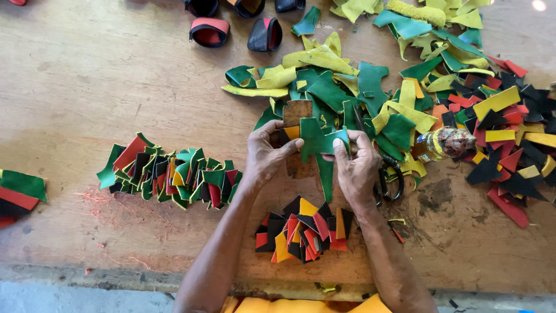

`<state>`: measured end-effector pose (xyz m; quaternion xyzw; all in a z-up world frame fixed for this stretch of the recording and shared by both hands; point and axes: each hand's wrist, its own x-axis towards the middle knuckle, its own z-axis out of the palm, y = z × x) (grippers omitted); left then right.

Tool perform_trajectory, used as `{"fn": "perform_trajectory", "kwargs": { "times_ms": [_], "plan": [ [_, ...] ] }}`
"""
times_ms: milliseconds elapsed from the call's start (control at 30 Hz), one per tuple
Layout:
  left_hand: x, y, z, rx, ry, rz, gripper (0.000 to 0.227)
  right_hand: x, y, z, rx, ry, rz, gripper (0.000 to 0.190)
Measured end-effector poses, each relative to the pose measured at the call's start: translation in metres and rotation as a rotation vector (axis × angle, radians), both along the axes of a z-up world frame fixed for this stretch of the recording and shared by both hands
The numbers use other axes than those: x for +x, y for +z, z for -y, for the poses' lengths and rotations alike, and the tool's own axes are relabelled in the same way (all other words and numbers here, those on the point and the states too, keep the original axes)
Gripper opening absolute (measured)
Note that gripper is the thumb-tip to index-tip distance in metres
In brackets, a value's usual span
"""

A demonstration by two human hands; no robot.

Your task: The person uses shears to cut small, colorful fabric pieces on a wooden workbench. They repeatedly pick up pieces, align them against a wooden template, trim edges, and place the finished pieces into a growing stack.

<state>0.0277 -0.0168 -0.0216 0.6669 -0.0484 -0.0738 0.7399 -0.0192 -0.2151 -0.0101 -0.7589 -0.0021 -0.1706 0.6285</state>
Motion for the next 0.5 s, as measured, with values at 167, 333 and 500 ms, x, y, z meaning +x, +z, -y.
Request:
{"fn": "perform_trajectory", "kwargs": {
  "times_ms": [167,333,500],
  "plan": [
    [0.0009,-0.0017,-0.0021,-0.097,-0.042,-0.042,0.033,-0.0013,0.0066,-0.003,0.13,0.109,-0.014,0.03],
    [-0.0019,-0.0038,0.0001,-0.142,-0.145,-0.047,0.032,-0.0023,0.0081,-0.0061,0.139,0.013,-0.085,0.037],
    [0.0003,-0.0064,0.0009,-0.085,-0.161,-0.113,0.028,-0.0029,0.0077,-0.0052,0.0,-0.014,-0.059,0.036]
  ]
}}
